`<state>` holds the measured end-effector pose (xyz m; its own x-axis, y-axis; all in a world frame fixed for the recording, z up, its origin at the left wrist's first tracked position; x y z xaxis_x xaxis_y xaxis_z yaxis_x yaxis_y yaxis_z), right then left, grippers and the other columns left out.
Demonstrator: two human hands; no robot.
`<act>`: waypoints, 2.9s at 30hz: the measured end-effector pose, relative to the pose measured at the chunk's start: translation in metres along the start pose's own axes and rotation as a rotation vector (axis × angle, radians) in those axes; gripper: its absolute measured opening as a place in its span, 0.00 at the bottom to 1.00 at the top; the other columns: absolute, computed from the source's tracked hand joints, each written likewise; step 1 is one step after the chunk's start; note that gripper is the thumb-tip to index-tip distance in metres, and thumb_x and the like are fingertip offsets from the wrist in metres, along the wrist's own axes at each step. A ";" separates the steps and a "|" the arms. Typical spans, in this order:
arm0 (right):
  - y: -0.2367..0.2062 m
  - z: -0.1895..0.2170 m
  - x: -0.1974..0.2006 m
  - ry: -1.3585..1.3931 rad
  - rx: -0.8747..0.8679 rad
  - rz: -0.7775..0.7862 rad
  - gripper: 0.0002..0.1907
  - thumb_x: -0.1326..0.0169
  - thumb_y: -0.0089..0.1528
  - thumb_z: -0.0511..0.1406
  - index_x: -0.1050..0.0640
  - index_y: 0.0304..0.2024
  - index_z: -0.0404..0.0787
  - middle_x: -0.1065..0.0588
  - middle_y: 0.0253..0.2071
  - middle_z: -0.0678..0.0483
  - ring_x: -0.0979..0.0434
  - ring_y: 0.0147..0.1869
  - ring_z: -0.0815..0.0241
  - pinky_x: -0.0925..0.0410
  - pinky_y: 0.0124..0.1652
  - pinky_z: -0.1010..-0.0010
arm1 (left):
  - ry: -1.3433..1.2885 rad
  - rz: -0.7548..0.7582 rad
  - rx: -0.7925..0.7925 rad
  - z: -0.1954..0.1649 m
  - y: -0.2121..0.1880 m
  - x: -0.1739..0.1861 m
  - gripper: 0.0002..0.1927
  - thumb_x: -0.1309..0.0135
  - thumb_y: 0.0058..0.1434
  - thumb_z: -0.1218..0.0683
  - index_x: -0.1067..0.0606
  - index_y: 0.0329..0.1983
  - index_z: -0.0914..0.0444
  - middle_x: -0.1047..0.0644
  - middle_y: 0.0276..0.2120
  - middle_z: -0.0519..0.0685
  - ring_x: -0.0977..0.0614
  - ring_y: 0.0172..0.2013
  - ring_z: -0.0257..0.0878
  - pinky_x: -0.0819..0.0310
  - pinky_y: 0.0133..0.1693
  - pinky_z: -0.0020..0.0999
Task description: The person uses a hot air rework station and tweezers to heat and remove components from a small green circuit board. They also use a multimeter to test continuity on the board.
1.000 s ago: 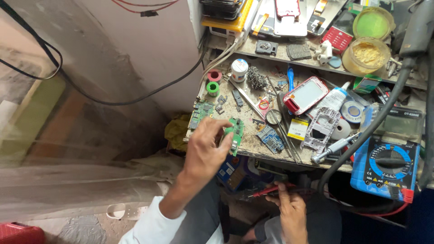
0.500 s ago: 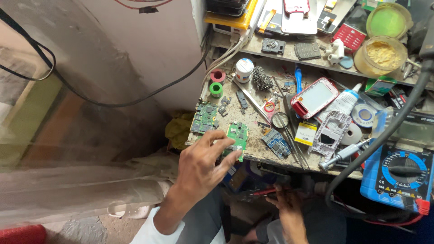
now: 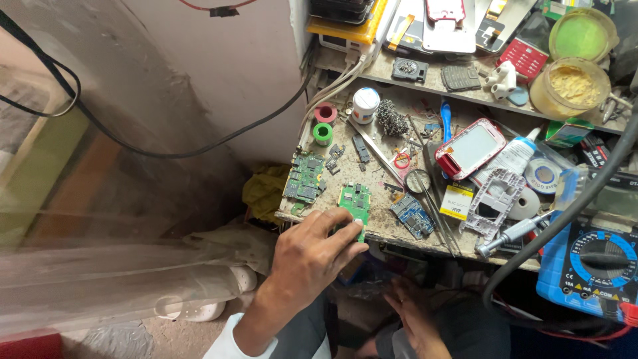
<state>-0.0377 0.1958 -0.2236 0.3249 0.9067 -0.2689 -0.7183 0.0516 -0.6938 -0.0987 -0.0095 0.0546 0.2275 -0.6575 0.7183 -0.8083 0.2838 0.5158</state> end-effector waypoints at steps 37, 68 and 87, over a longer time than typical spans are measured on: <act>-0.145 0.182 -0.095 -0.678 0.968 0.094 0.04 0.37 0.59 0.31 0.17 0.34 0.36 0.24 0.27 0.57 0.27 0.30 0.69 0.35 0.31 0.78 | -1.075 0.189 0.486 0.028 -0.019 -0.031 0.17 0.39 0.64 0.54 0.20 0.52 0.68 0.22 0.35 0.48 0.29 0.26 0.27 0.37 0.27 0.22; -0.122 0.203 -0.110 -0.824 1.302 -0.069 0.04 0.36 0.60 0.31 0.18 0.36 0.36 0.21 0.30 0.53 0.26 0.25 0.70 0.37 0.24 0.79 | -0.574 -0.179 0.288 0.068 0.037 -0.021 0.06 0.42 0.68 0.60 0.26 0.46 0.64 0.20 0.35 0.47 0.17 0.34 0.34 0.22 0.38 0.29; -0.124 0.204 -0.113 -0.835 1.311 -0.072 0.04 0.36 0.58 0.30 0.18 0.34 0.36 0.20 0.30 0.52 0.24 0.25 0.67 0.36 0.23 0.77 | -0.530 -0.153 0.187 0.060 0.041 -0.017 0.07 0.41 0.67 0.62 0.27 0.46 0.63 0.20 0.35 0.47 0.18 0.32 0.33 0.22 0.34 0.29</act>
<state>-0.1112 0.1723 0.0294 0.2783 0.8307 0.4821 -0.8776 0.0161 0.4790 -0.1681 -0.0282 0.0354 0.0853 -0.9544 0.2860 -0.8810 0.0619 0.4691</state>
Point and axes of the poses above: each hand's wrist, its own y-axis towards the middle knuckle, its own x-axis out of the back of the hand, z = x × y, the point moved 7 cm from there along y, towards the middle knuckle
